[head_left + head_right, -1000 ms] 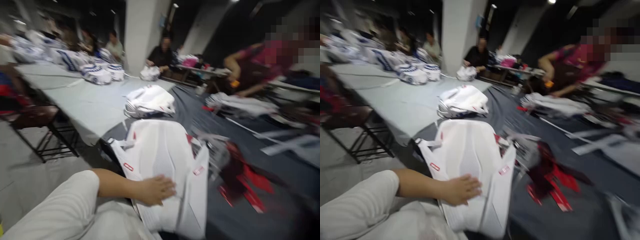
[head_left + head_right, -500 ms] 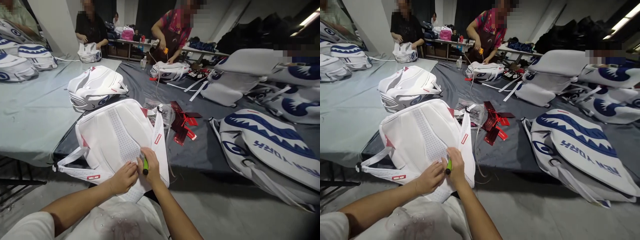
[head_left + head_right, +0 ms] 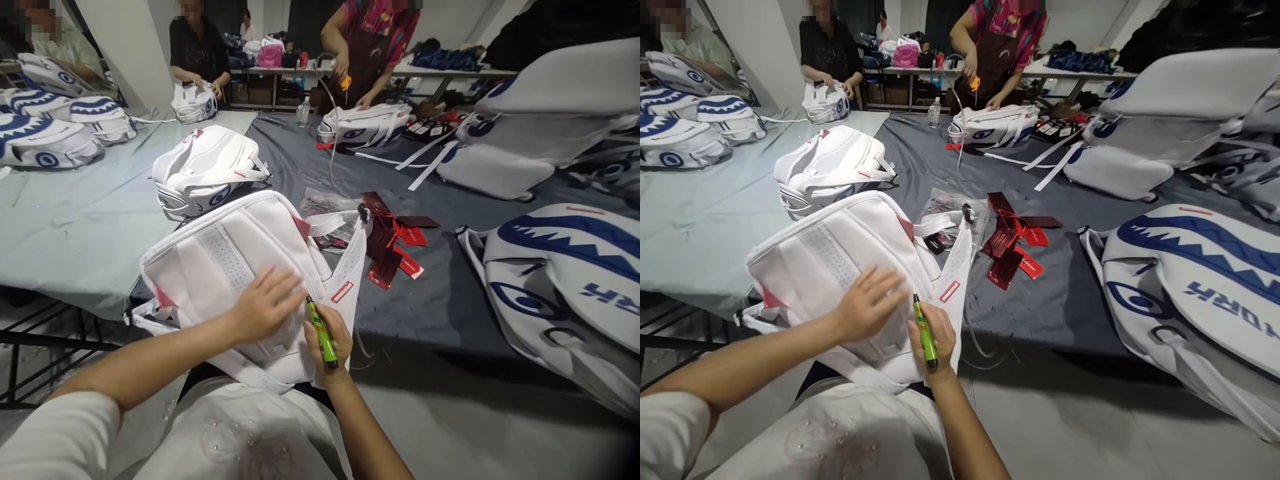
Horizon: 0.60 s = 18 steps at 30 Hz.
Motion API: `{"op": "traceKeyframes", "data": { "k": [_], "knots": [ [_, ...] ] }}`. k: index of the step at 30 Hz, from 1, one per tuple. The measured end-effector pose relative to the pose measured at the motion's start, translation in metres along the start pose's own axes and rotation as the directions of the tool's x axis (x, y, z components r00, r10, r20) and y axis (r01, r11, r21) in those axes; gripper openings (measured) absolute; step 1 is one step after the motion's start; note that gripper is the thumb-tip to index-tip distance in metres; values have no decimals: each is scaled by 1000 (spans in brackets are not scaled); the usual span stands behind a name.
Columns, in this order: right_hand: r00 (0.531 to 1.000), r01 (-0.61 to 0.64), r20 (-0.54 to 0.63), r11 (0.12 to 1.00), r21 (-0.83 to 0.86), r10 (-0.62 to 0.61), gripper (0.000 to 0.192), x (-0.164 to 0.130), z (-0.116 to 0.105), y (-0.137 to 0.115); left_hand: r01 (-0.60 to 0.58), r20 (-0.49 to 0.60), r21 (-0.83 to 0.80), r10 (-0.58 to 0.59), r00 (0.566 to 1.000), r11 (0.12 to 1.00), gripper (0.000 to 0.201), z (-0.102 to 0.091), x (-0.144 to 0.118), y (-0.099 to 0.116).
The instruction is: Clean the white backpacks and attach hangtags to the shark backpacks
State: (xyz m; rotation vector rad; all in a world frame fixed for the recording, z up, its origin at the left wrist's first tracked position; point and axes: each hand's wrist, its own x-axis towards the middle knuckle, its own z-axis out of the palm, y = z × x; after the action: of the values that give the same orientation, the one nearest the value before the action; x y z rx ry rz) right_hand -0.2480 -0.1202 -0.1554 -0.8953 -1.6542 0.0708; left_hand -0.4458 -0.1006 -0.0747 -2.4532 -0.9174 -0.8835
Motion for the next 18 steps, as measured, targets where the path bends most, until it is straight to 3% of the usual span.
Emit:
{"op": "traceKeyframes", "data": {
  "k": [3, 5, 7, 9, 12, 18],
  "knots": [
    [997, 82, 11, 993, -88, -82, 46, 6, 6, 5, 50, 208, 137, -78, 975, 989, 32, 13, 67, -39],
    [996, 93, 10, 986, -136, -92, 46, 3, 7, 9, 61, 397, 147, -115, 911, 987, 42, 22, 88, -51],
    [996, 88, 1, 981, -175, -89, 44, -6, 7, 15, 40, 513, 100, -86, 854, 994, 46, 28, 94, -48],
    [995, 93, -21, 973, -210, -100, 44, -16, 8, 24, -38, 516, 12, 26, 856, 999, 44, 32, 92, -40],
    [984, 159, -48, 962, -224, -174, 50, -26, 10, 37, -125, 432, -39, 130, 893, 991, 47, 32, 88, -41],
    [993, 107, -32, 972, -209, -116, 56, -43, 8, 38, -152, 346, 54, 125, 930, 987, 55, 3, 87, -91]
  ]
}}
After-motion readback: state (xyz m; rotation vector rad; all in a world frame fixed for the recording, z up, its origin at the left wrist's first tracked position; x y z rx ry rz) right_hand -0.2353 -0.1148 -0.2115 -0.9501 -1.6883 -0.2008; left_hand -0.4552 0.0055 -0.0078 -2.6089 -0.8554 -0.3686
